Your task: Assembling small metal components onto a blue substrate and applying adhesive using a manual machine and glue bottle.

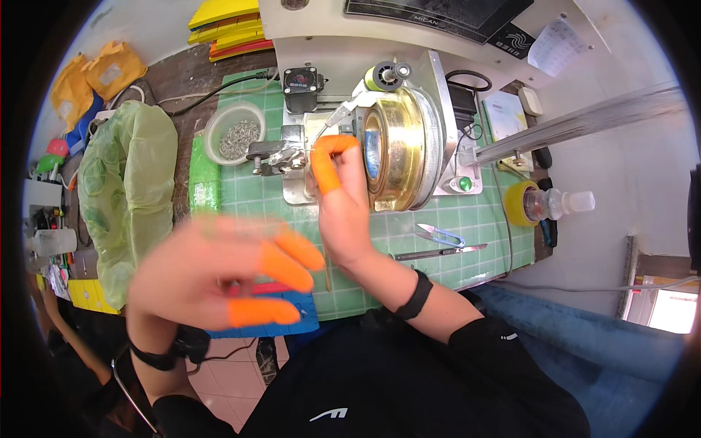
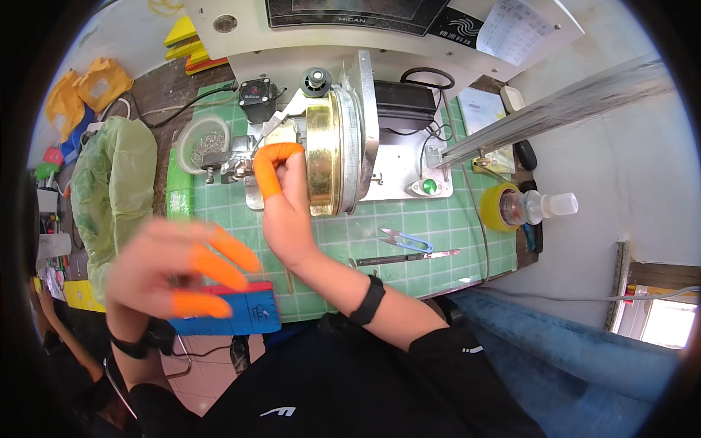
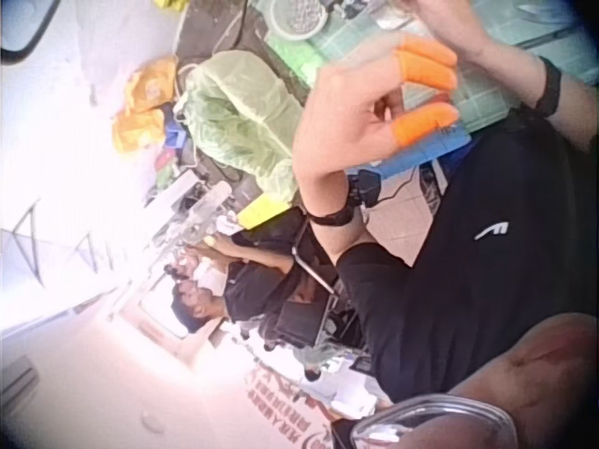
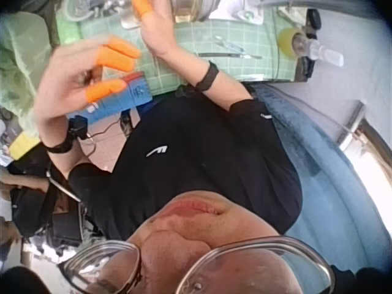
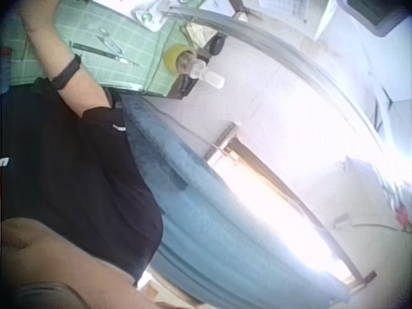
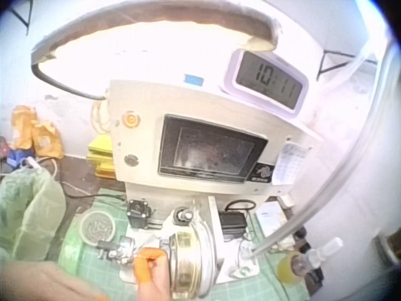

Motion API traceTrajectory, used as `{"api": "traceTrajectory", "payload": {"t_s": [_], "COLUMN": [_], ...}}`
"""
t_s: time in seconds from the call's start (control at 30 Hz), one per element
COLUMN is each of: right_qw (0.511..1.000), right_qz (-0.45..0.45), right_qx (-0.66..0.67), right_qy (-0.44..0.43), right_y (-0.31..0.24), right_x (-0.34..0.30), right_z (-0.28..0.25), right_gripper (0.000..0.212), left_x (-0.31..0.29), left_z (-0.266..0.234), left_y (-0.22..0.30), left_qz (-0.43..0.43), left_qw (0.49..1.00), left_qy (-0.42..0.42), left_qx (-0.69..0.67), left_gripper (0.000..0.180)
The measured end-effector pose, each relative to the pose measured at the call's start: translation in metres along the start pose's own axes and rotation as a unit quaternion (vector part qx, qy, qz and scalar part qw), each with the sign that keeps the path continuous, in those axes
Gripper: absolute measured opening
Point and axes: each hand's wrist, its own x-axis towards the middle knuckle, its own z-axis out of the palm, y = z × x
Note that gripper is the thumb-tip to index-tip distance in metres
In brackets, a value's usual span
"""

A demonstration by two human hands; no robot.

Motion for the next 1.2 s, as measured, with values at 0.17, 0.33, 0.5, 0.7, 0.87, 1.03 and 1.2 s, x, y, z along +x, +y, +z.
{"api": "traceTrajectory", "payload": {"t_s": [0.17, 0.33, 0.5, 0.7, 0.87, 1.03, 1.2], "right_qw": [0.997, 0.991, 0.991, 0.845, 0.743, 0.754, 0.764], "right_qz": [0.044, 0.104, 0.117, -0.036, -0.054, -0.071, -0.136], "right_qx": [0.013, 0.029, -0.059, -0.459, -0.565, -0.568, -0.594], "right_qy": [0.064, 0.078, -0.012, -0.272, -0.354, -0.323, -0.210], "right_y": [0.013, 0.013, -0.013, -0.044, -0.050, -0.048, -0.046], "right_x": [0.033, 0.035, -0.010, -0.061, -0.073, -0.058, -0.041], "right_z": [0.003, 0.014, -0.010, -0.063, -0.074, -0.068, -0.059], "right_gripper": [0.012, 0.013, 0.018, 0.028, 0.030, 0.027, 0.030], "left_x": [0.051, 0.083, 0.041, -0.009, -0.008, -0.008, -0.009], "left_z": [-0.066, -0.067, -0.016, 0.111, 0.135, 0.134, 0.134], "left_y": [-0.010, -0.062, -0.016, -0.033, -0.040, -0.039, -0.039], "left_qz": [0.023, 0.023, 0.100, 0.048, 0.013, 0.016, 0.014], "left_qw": [0.971, 0.982, 0.920, 0.929, 0.911, 0.899, 0.893], "left_qy": [0.138, 0.015, 0.214, 0.225, 0.392, 0.425, 0.439], "left_qx": [0.191, 0.185, 0.313, 0.290, 0.124, 0.107, 0.095], "left_gripper": [0.018, 0.015, 0.014, 0.019, 0.018, 0.017, 0.018]}}
